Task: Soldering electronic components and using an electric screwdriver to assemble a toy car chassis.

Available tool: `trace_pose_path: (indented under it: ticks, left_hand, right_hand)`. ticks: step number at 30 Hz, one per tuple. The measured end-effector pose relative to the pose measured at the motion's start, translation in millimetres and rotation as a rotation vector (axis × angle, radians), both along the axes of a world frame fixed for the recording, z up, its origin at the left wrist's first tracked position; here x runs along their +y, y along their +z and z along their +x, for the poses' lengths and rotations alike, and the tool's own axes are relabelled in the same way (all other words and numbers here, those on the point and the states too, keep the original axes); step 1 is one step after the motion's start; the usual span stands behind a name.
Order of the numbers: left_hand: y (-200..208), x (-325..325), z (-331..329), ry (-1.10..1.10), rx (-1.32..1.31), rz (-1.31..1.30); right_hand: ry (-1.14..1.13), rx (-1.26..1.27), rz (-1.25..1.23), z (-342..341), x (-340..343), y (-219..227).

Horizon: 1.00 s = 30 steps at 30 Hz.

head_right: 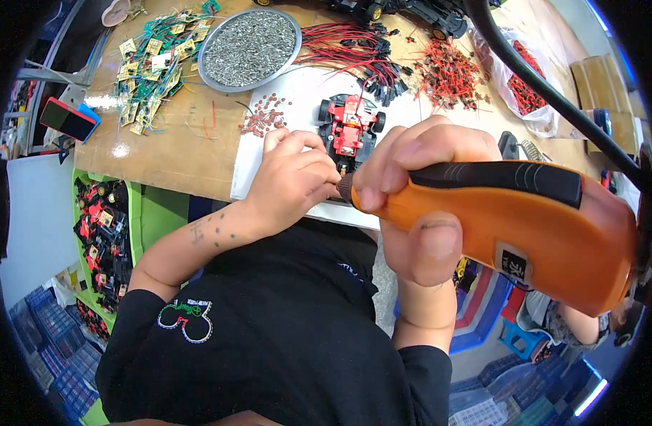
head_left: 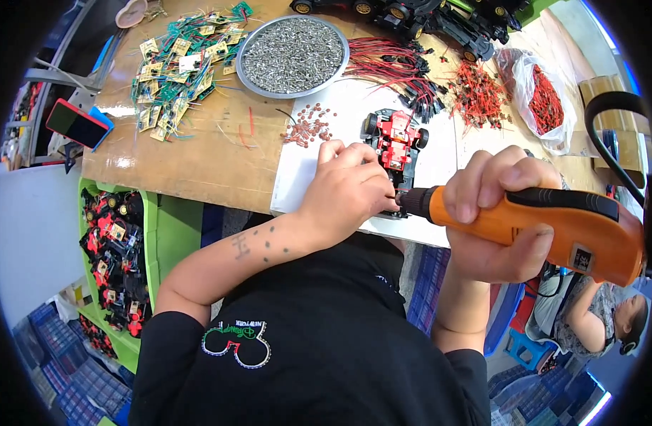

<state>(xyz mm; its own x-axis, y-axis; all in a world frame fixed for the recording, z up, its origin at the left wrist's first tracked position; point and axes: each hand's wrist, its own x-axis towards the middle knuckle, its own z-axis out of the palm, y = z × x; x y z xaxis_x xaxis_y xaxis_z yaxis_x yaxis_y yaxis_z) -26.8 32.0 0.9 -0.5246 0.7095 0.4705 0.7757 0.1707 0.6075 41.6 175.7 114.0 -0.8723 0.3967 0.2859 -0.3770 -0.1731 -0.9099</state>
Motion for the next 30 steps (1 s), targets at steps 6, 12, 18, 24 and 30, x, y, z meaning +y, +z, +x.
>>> trace_pose_path:
  ticks: [6, 12, 18, 24, 30]
  left_hand:
    - [5.0, 0.0, 5.4, 0.067, 0.148, -0.071]
    - [3.3, -0.4, 3.6, 0.022, 0.086, -0.126]
    - [1.8, -2.5, 1.1, 0.044, 0.114, -0.141]
    - [2.2, -1.8, -2.2, -0.027, 0.045, -0.071]
    - [2.0, -4.6, -1.2, -0.020, -0.168, -0.018]
  right_hand:
    - [-0.044, -0.022, 0.055, -3.8, -7.2, -1.9]
    - [-0.030, 0.109, 0.078, -2.6, 0.9, -7.1]
    - [-0.047, 0.153, 0.076, -7.1, -1.6, -8.0]
    - [0.012, 0.210, 0.035, -6.5, 7.3, -9.7]
    - [0.068, 0.238, -0.037, -4.3, 10.8, -10.3]
